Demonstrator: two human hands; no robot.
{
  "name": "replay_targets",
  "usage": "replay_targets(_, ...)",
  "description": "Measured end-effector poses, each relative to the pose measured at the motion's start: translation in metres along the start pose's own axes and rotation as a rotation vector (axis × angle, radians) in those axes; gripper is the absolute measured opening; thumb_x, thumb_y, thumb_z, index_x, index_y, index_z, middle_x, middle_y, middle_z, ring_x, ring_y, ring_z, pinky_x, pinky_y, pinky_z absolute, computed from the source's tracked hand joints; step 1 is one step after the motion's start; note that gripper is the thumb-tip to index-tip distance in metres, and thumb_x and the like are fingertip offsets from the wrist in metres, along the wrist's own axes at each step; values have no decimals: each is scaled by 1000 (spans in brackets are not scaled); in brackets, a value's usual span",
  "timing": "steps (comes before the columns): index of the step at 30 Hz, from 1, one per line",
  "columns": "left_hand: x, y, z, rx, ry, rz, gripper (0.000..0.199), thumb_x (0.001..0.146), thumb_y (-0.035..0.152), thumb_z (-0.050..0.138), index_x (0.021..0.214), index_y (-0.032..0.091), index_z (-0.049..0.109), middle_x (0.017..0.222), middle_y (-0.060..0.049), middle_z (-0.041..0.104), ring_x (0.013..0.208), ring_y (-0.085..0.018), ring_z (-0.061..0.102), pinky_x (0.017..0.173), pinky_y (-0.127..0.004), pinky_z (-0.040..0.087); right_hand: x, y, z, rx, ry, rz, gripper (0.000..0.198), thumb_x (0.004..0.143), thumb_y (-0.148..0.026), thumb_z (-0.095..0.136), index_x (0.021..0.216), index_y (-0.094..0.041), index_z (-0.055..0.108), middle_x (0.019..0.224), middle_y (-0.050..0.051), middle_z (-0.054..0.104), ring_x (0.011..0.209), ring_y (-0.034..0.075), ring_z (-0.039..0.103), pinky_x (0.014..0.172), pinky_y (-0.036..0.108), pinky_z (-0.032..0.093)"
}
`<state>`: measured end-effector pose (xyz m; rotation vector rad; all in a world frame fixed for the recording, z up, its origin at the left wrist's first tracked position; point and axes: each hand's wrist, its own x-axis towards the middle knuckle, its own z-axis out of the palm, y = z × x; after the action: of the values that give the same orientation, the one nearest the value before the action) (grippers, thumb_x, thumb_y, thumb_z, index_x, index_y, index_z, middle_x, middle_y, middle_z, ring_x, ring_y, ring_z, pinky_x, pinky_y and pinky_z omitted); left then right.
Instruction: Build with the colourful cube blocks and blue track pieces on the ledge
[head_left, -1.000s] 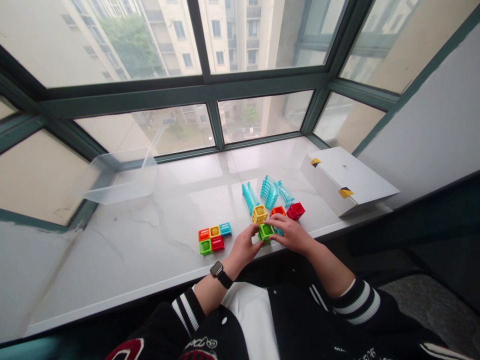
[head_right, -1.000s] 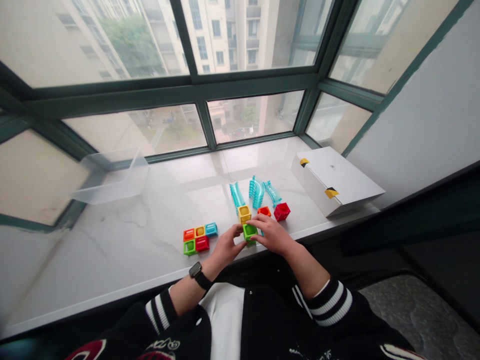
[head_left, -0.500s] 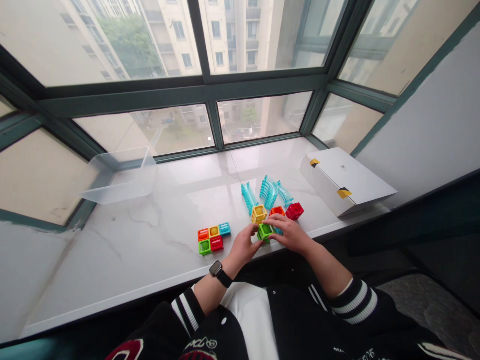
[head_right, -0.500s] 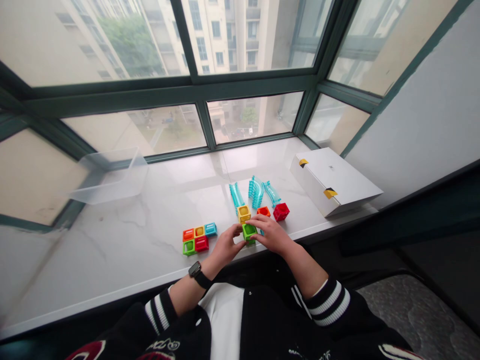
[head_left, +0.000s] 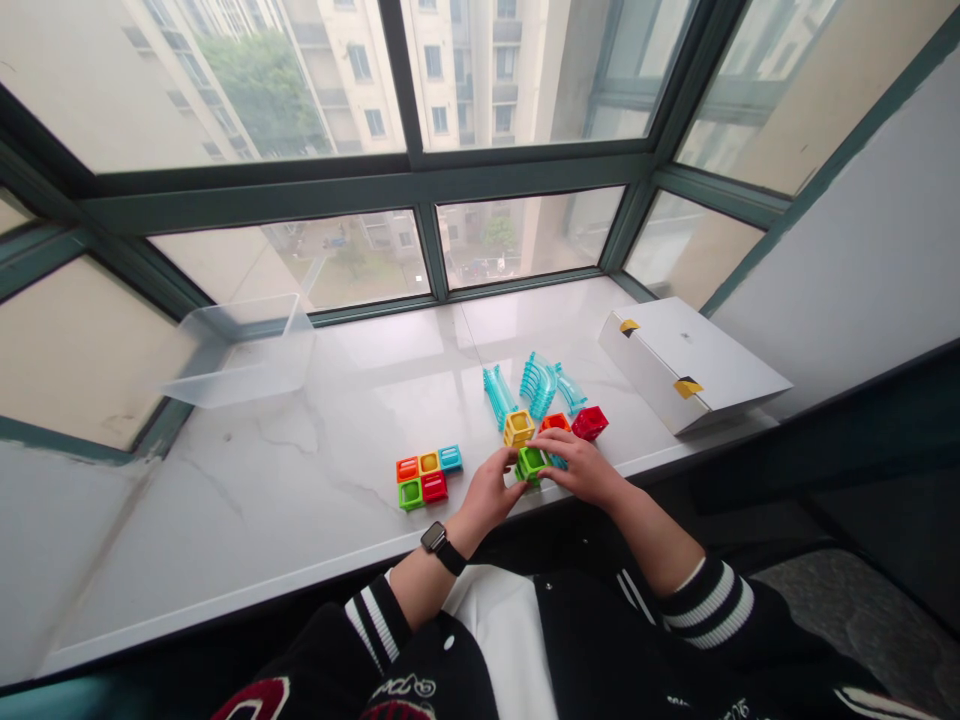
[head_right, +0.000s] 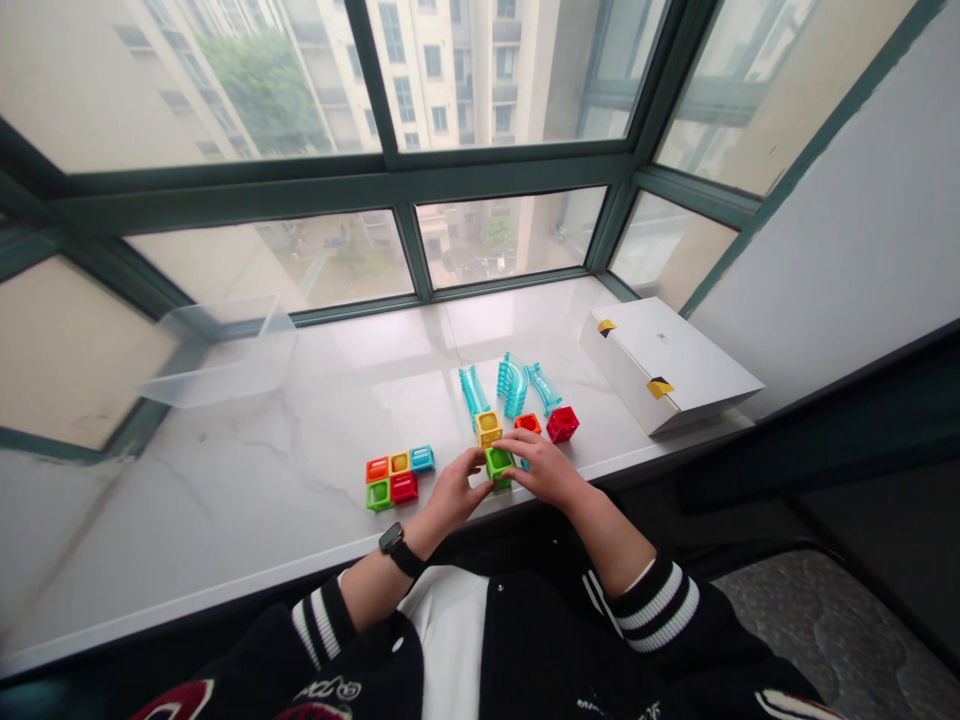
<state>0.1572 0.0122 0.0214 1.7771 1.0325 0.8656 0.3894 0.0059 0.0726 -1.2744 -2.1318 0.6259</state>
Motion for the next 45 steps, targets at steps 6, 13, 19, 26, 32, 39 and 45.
replay_targets(6,0,-2,2,-2,-1,-9,46,82,16,78,125,25,63,124,-6,73,112,-24,71,102,-46,59,0,-3,-1,-6,-8,6,45,92,-24,75,137,-31,71,132,9,69,124,27,68,112,47,55)
replay_targets(13,-6,-4,-13,56,-10,-18,48,86,27,80,131,26,64,132,-10,72,119,-27,70,107,-51,58,-1,-3,1,-29,-1,7,45,91,-26,77,136,-31,72,131,9,70,124,28,68,113,49,55)
replay_targets(19,-20,-11,-73,132,158,-58,29,97,38,66,123,24,67,124,-9,74,112,-24,73,100,-43,61,-3,-2,0,-22,1,-20,47,93,-27,75,139,-30,70,132,10,70,126,29,66,114,50,54)
replay_targets(26,-37,-48,-134,487,414,-105,27,98,36,57,119,24,68,135,-11,68,132,-31,61,119,-53,46,-3,-5,-2,-23,-1,-22,48,93,-29,74,141,-29,67,135,11,66,129,30,64,115,52,52)
replay_targets(32,-46,-73,-128,512,347,-112,29,99,31,51,122,23,67,137,-12,67,135,-31,58,122,-53,43,-3,-20,-15,-51,65,-17,52,93,-36,75,144,-30,65,138,11,64,130,32,62,114,54,53)
replay_targets(39,-48,-77,-122,473,348,-166,30,101,34,50,123,23,67,122,-11,71,118,-29,64,111,-51,49,10,-65,-13,-15,280,-101,31,99,-32,63,127,-31,76,121,11,72,119,33,66,110,55,56)
replay_targets(45,-49,-73,-124,417,322,-221,31,98,41,57,118,22,69,111,-9,70,110,-28,66,103,-46,52,33,-107,23,73,89,-224,28,105,-29,55,122,-30,77,105,8,76,98,23,72,93,38,61)
